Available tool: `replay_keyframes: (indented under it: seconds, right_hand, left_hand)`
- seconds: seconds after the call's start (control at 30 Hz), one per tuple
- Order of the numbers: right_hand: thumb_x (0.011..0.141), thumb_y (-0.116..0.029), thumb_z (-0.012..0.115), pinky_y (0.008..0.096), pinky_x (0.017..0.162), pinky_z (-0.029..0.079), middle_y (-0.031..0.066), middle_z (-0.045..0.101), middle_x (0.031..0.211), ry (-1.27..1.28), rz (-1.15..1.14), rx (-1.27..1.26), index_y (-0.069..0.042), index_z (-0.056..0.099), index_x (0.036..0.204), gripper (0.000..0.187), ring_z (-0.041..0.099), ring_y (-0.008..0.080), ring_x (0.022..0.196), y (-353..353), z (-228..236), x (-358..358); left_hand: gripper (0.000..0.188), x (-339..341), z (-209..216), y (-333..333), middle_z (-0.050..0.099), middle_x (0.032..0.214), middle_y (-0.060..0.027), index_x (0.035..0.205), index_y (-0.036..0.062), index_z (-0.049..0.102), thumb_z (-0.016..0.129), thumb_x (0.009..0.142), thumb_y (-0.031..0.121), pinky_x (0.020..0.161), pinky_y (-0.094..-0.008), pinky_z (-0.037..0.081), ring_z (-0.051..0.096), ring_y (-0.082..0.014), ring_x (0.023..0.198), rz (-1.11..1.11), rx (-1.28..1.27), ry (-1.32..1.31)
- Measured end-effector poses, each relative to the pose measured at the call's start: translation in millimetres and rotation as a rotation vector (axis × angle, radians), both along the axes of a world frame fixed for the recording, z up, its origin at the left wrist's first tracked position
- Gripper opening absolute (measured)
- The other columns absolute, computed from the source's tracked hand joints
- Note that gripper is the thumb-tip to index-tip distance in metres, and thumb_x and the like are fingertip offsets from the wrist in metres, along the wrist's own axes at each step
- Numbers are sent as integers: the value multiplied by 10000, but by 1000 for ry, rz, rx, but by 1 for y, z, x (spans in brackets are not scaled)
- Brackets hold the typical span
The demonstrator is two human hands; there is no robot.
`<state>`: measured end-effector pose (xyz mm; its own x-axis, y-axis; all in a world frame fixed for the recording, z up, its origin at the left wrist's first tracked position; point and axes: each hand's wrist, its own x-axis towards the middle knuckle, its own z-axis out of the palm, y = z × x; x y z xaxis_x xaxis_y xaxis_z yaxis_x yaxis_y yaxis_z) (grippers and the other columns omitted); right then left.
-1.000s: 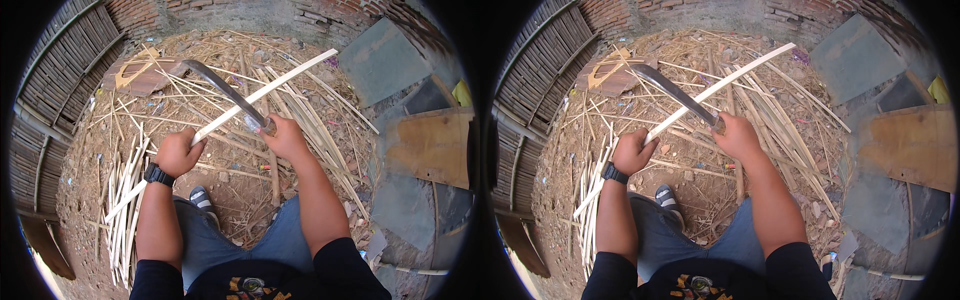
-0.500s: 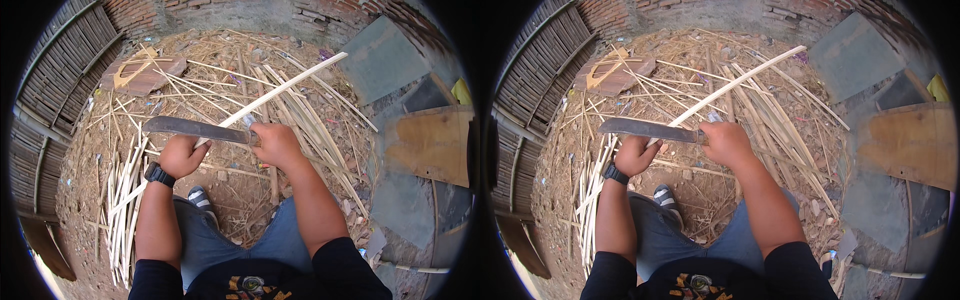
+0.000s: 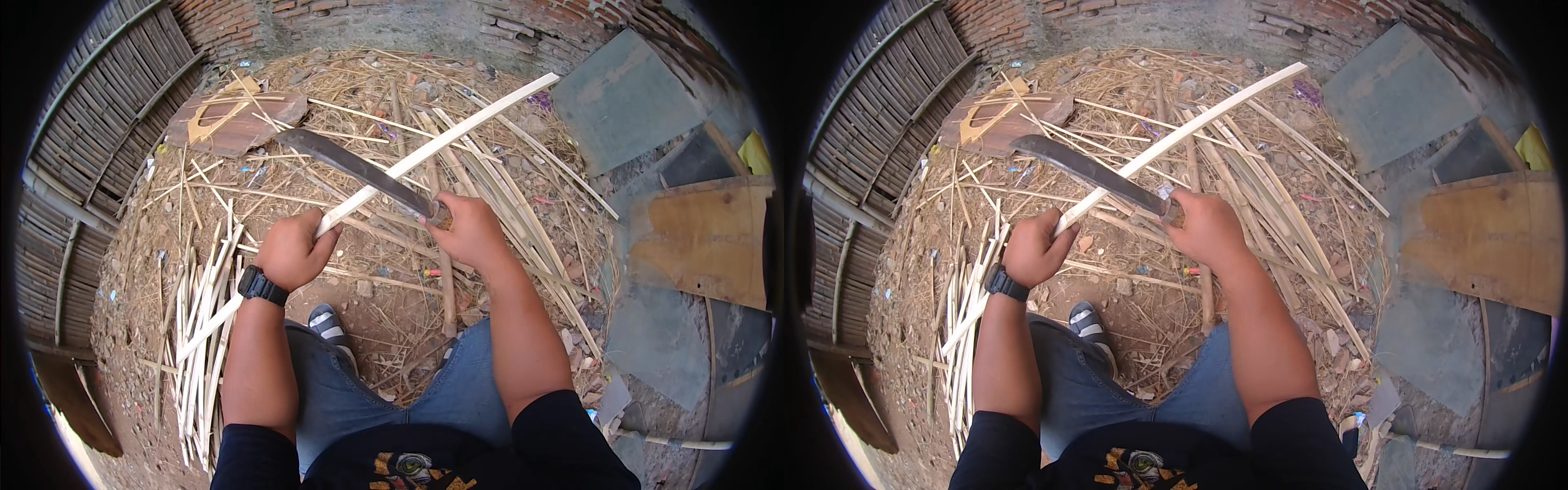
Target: The person sits on the ground and uses a machete to split long bamboo strips into thinner pieces. They hold the bamboo with one hand and strike it with the machete to separate the fibers, repeating the process for multiple strips.
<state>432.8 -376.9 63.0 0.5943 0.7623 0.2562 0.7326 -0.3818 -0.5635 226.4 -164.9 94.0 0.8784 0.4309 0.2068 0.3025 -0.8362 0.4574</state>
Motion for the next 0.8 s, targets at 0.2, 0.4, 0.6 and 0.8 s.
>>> replay_keyframes:
  seconds: [0.2,0.4,0.6,0.8]
  right_hand:
    - [783,-239,795,481,786,562,197,727,896,-94,66,-93,-89,713,1151,406,707,391,875,6,6,-9]
    - [845,-346,797,447,751,557,220,733,930,102,-177,-21,-68,721,1145,416,715,398,853,-8,11,16]
    - [814,-283,791,487,763,549,189,717,874,-6,7,-44,-95,712,1119,367,699,395,875,4,6,-7]
    - [778,-240,795,488,780,555,168,714,886,-53,29,-41,-106,703,1103,364,696,379,901,3,6,-8]
  left_hand:
    - [350,-3,-7,5,587,636,-206,742,16,562,730,918,267,544,-461,455,602,-408,585,-37,105,-118]
    - [353,-3,0,5,650,706,-215,810,26,590,711,926,336,630,-511,515,652,-437,684,20,88,-26]
    - [406,0,0,-2,636,672,-200,798,30,588,728,916,392,598,-499,513,651,-427,651,29,94,-48]
    - [500,-2,4,0,608,623,-192,795,29,586,727,912,495,580,-495,509,652,-421,636,-7,120,-4]
